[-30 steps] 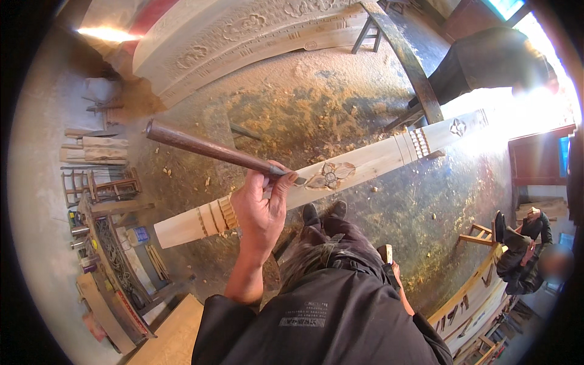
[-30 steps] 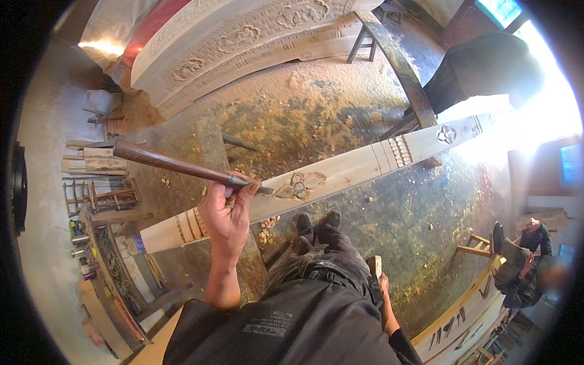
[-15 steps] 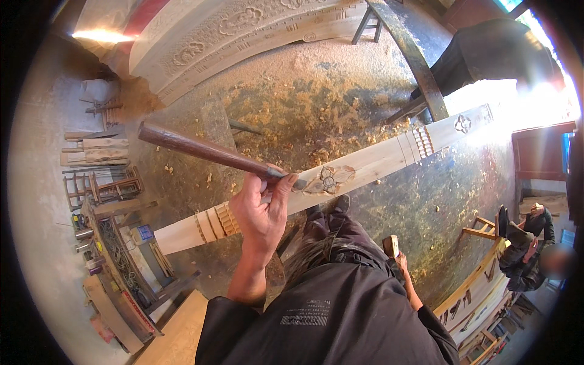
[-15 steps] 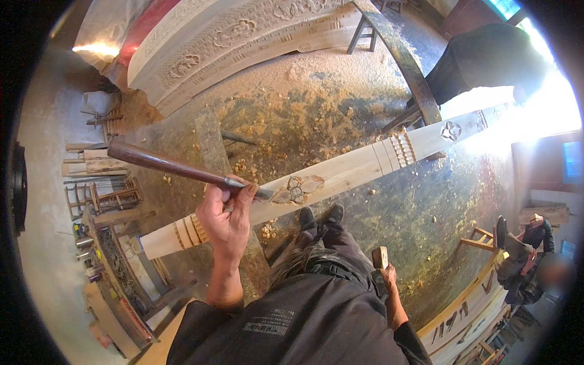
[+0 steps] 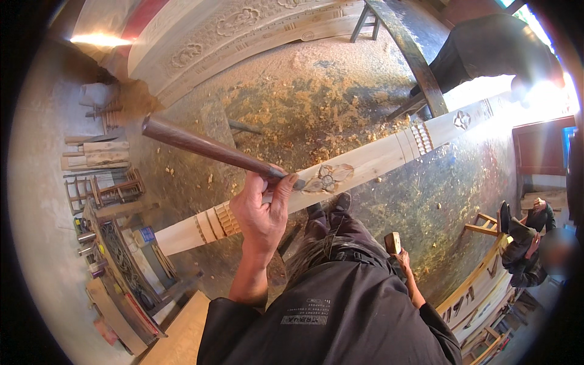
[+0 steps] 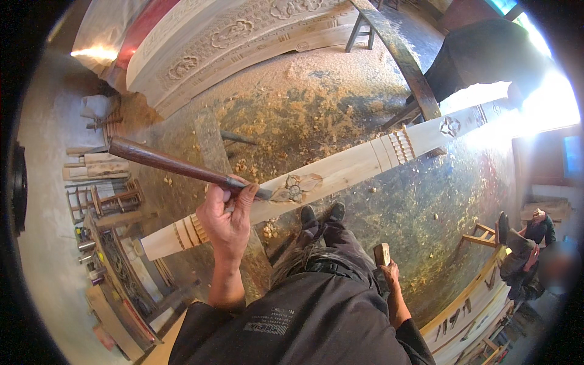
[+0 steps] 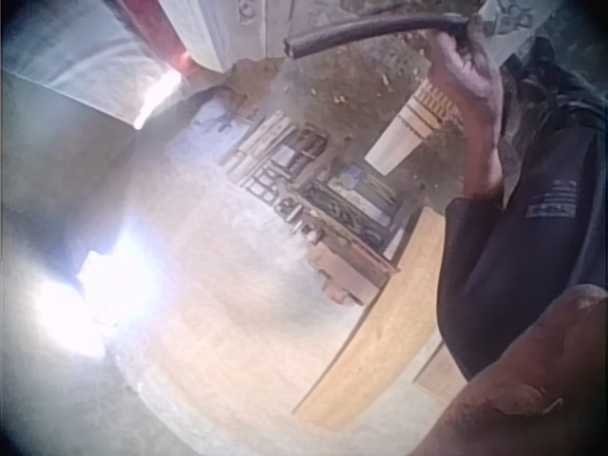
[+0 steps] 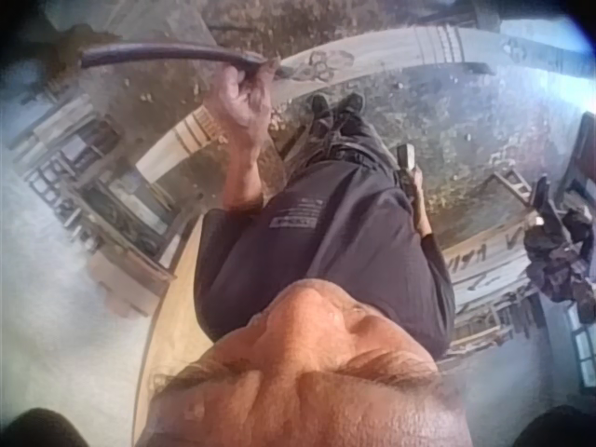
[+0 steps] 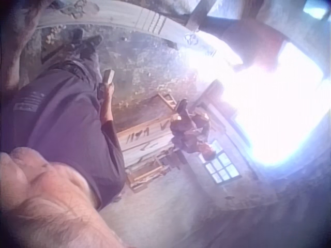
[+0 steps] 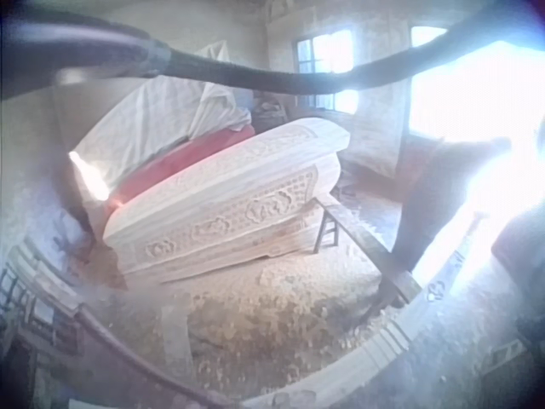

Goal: The person carves decorative floral patterns into a long wooden board using a chisel and a wooden mallet. The person repeatedly positions the chisel on the wood and strikes it with the mallet, then occasionally pauses to select a different chisel from a collection laid out on a nearby bench.

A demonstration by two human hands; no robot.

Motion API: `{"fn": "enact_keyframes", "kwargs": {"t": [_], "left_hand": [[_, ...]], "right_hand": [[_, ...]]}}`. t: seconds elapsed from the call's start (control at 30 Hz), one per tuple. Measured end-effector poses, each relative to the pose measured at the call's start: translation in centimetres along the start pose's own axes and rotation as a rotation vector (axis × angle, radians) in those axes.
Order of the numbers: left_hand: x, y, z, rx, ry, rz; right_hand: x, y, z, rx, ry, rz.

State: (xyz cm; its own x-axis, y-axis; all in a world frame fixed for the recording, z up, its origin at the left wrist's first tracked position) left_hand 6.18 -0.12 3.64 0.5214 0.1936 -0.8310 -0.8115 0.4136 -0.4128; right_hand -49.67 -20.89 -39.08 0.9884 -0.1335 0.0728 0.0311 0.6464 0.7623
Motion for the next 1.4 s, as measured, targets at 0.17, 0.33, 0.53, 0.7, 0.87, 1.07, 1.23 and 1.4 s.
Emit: {"fn": "enact_keyframes", "kwargs": {"t": [0.17, 0.33, 0.53, 0.7, 0.87, 1.07, 1.23, 1.4], "left_hand": [[-1.2, -0.2, -0.1, 0.105, -0.212, -0.171], [-1.2, 0.0, -0.5, 0.137, -0.261, -0.308], [-1.3, 0.2, -0.5, 0.120, -0.283, -0.396], [-1.3, 0.2, -0.6, 0.123, -0.282, -0.412], [-1.1, 0.4, -0.8, 0.113, -0.256, -0.351], [-0.9, 0.7, -0.7, 0.089, -0.269, -0.421], [-1.7, 0.5, -0.6, 0.096, -0.329, -0.477], [-2.0, 0.6, -0.7, 0.096, -0.366, -0.571]], "right_hand": [[0.7, 1.3, 0.4, -0.051, 0.004, -0.043], [8.2, 8.5, 5.4, -0.224, -0.446, -0.096], [19.8, 13.8, 17.3, -0.725, -0.501, 0.237], [29.8, 22.0, 26.9, -0.796, -0.722, 0.593], [38.2, 31.3, 32.0, -0.824, -0.564, 1.032], [48.0, 41.9, 33.3, -0.686, -0.335, 1.592], [51.8, 48.2, 33.4, -0.785, -0.334, 1.883], [51.4, 49.9, 32.6, -0.922, -0.003, 1.919]]}}
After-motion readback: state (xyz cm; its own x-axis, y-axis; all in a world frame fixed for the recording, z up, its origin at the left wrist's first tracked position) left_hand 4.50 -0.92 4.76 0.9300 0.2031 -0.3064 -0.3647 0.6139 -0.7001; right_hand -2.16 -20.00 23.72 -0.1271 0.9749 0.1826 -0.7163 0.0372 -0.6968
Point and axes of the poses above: each hand's wrist, its own y-axis away from the middle knuckle, its own z-axis out of the back of the hand, x = y × z, the point moved 4 cm from there along -y, towards the middle knuckle, and after that the axes turned 12 degrees about -z, right-handed, at the moved point
